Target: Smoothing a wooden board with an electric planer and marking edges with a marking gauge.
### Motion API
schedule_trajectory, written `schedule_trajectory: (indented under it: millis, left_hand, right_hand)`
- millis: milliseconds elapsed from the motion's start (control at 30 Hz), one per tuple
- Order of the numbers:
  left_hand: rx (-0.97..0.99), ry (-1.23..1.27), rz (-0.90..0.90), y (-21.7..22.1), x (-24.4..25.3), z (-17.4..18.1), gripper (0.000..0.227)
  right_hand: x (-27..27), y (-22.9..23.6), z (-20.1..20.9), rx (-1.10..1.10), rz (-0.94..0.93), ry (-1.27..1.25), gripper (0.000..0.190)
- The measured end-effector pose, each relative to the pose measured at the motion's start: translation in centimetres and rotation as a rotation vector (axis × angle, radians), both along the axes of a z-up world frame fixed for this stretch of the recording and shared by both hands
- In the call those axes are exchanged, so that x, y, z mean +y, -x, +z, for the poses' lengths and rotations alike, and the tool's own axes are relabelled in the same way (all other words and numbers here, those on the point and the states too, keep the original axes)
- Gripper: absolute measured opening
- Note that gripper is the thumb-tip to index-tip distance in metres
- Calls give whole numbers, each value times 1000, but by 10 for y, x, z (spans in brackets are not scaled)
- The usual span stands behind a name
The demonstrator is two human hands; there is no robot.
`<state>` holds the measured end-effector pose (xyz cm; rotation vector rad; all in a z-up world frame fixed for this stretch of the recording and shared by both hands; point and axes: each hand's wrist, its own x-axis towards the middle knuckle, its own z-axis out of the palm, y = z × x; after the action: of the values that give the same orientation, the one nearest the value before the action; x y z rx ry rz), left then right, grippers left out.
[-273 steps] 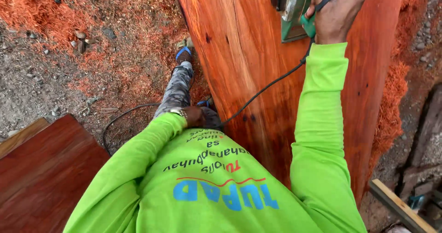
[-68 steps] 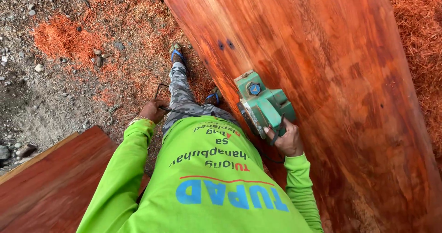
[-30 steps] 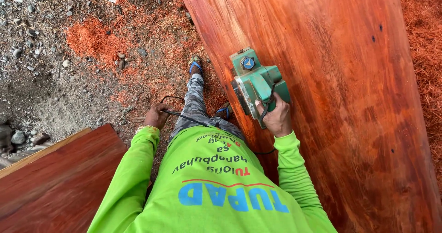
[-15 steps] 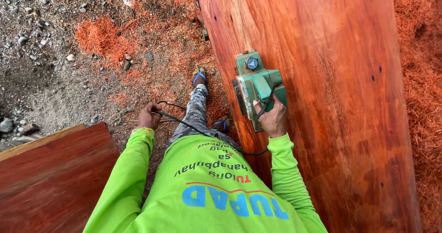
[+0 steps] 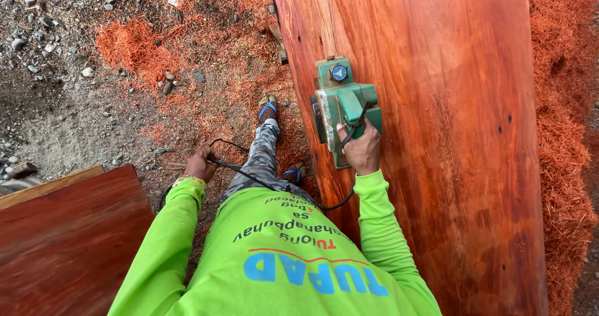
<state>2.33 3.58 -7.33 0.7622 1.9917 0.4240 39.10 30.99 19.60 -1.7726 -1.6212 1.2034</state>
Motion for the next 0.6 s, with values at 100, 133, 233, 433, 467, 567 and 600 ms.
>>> schedule_trajectory:
  millis: [100, 133, 233, 433, 467, 567, 600]
  left_hand:
    - [9, 25, 18, 0, 3, 14, 21]
    - [7, 25, 22, 1, 5, 7, 21]
    - [5, 12, 31, 5, 11, -14, 22]
    - [-42, 54, 59, 6, 9, -8, 22]
    - [-12, 75, 31, 6, 11, -7, 22]
    - [19, 85, 9, 2, 24, -18, 22]
    - [10, 72, -5, -1, 30, -25, 22]
  right_hand:
    - [13, 3, -7, 27, 2, 9, 13]
    - [16, 6, -7, 25, 6, 9, 13]
    - [27, 14, -6, 77, 10, 44, 13]
    - [46, 26, -7, 122, 40, 41, 16]
    - [49, 29, -7, 129, 39, 39, 16]
    - [58, 36, -5, 144, 65, 54, 16]
    - [62, 37, -4, 140, 73, 70, 15]
